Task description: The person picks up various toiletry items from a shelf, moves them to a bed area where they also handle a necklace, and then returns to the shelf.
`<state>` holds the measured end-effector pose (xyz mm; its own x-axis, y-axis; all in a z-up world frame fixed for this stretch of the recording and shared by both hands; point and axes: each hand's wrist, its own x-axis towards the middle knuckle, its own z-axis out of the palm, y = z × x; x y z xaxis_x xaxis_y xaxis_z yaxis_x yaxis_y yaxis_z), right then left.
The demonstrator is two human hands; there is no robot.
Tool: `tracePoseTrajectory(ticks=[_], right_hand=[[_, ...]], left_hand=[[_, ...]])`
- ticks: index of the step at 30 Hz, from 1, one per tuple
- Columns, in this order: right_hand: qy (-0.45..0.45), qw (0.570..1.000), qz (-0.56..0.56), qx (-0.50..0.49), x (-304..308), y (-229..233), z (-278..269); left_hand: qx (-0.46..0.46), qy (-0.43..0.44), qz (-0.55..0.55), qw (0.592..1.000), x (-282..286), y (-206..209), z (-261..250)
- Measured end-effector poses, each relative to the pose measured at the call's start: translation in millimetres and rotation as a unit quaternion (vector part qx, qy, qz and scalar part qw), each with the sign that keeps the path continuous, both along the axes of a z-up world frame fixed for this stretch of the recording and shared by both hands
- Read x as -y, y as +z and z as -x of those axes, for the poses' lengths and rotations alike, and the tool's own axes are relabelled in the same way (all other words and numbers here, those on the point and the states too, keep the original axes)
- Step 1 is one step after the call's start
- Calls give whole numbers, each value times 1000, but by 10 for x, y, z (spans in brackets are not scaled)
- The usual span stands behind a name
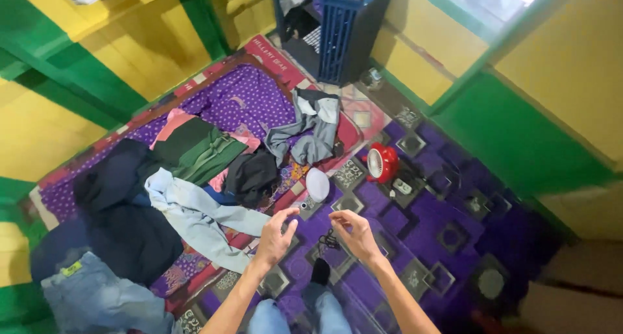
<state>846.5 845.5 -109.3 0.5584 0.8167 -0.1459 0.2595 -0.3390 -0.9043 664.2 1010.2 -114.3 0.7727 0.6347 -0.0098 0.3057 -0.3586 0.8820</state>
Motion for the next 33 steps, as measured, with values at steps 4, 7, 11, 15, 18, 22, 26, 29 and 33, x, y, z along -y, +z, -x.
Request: tracePoseTrajectory(ticks=[4,7,11,15,18,22,26,29,33], right_hand=[[-3,998,19,-65,-218,-356,-153],[-18,993,43,-108,-359,-660,-231],[-38,988,66,-135,-518,-1147,-312],[-70,982,100,-141,-563,-2079,-390],[-80,978,123,-146,-636,-2733,-512],[-95,973,150,-147,-722,-3726,-555],[-86,974,159,-138,-838,-4941,-550],[-80,972,172,-137,-926,-6001,-531],[-78,968,187,-150,-1012,-7351,-480]], left_hand=[[-24,11,-8,1000,-165,-474,-173],[-36,-1,-17,999,-297,-810,-296],[-57,5,-4,998,-473,-1330,-446],[-81,30,8,996,-644,-2136,-575],[-90,39,22,995,-760,-2777,-724],[-107,40,55,992,-915,-3647,-839],[-130,24,62,989,-1120,-4653,-884],[-145,10,62,987,-1208,-5650,-847],[-160,-31,40,986,-1269,-6863,-813]])
